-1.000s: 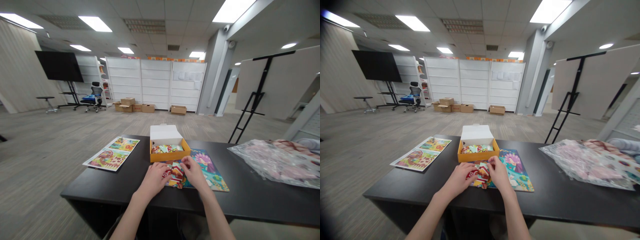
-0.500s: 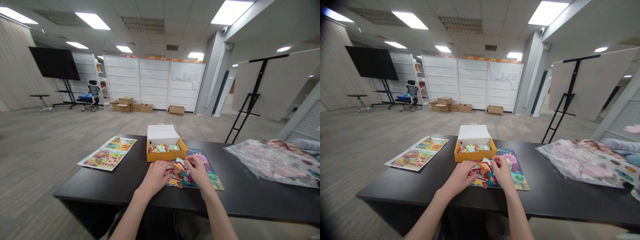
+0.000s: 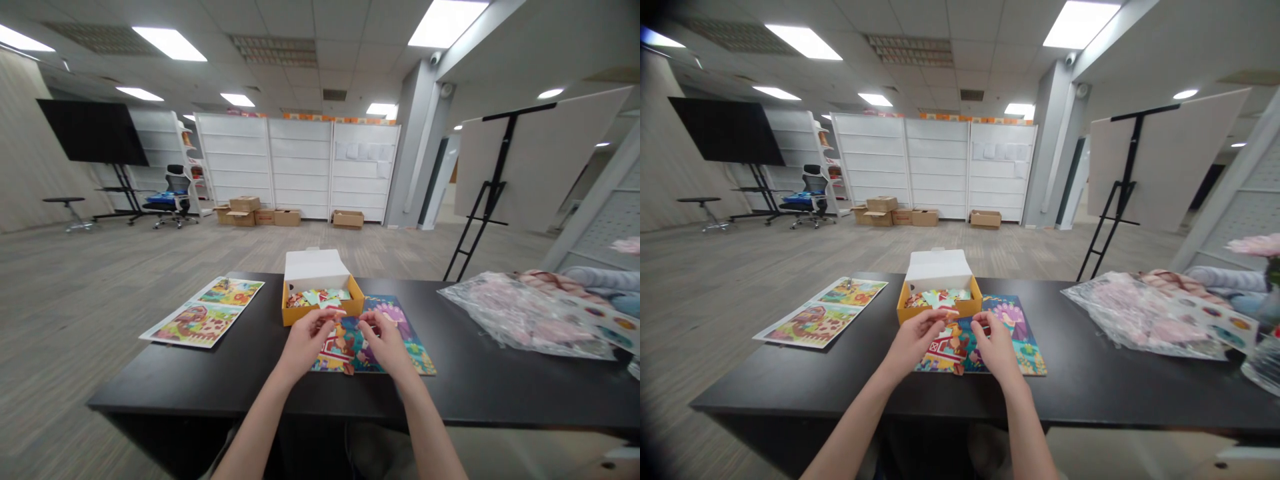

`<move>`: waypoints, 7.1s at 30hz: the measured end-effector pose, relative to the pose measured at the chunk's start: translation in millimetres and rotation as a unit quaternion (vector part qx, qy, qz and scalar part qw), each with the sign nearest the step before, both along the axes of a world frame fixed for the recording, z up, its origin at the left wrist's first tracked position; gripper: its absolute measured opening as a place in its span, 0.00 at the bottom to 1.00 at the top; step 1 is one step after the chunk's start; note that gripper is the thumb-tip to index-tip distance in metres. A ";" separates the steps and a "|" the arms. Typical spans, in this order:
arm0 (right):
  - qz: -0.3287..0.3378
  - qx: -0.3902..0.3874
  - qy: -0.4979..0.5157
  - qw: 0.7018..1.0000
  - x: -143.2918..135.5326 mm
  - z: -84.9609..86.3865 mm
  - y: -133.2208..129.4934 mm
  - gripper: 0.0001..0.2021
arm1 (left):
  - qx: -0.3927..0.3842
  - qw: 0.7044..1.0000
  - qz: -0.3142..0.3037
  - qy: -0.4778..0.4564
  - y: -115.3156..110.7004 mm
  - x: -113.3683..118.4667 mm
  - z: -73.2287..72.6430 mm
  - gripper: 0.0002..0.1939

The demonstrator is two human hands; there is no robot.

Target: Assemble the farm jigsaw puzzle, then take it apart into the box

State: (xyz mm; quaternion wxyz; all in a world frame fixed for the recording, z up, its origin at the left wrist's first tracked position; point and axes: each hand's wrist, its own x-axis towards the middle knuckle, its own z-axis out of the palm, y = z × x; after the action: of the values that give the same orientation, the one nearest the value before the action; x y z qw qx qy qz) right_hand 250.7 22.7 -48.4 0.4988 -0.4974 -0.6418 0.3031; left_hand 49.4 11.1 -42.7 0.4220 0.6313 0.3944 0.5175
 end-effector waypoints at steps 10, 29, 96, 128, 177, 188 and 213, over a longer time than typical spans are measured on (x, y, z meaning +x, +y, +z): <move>0.042 -0.010 -0.251 0.967 -0.2 6.6 -18.5 0.08 | 0.025 0.983 -0.002 0.180 -8.5 -13.6 8.6 0.16; 0.179 -0.086 -0.090 0.976 -2.1 5.3 -21.7 0.03 | 0.067 0.928 -0.019 0.365 -20.9 -33.9 -4.2 0.19; 0.034 -0.048 -0.079 0.995 -16.2 -19.2 11.0 0.07 | 0.084 0.923 -0.003 0.375 -21.9 -25.4 -0.2 0.16; 0.089 -0.012 -0.286 0.954 -24.3 -3.9 -11.3 0.03 | 0.066 0.934 -0.016 0.349 -19.7 -15.6 -3.9 0.13; -0.030 -0.030 0.094 0.995 4.9 5.1 -8.5 0.22 | -0.073 0.991 0.004 -0.111 19.8 17.7 10.0 0.36; -0.020 -0.030 0.056 0.998 10.1 4.4 -13.0 0.17 | 0.176 0.868 0.296 0.358 10.6 -25.5 15.6 0.13; 0.020 -0.045 -0.063 0.997 -6.0 14.7 -23.8 0.12 | 0.041 0.751 0.462 0.470 -10.0 -119.1 12.1 0.11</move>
State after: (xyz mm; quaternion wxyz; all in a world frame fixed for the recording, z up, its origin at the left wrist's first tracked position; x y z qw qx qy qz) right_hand 244.6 -1.1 -33.7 0.4278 -0.5245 -0.6677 0.3098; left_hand -69.7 1.1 -30.7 -0.1331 0.5524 0.7650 0.3033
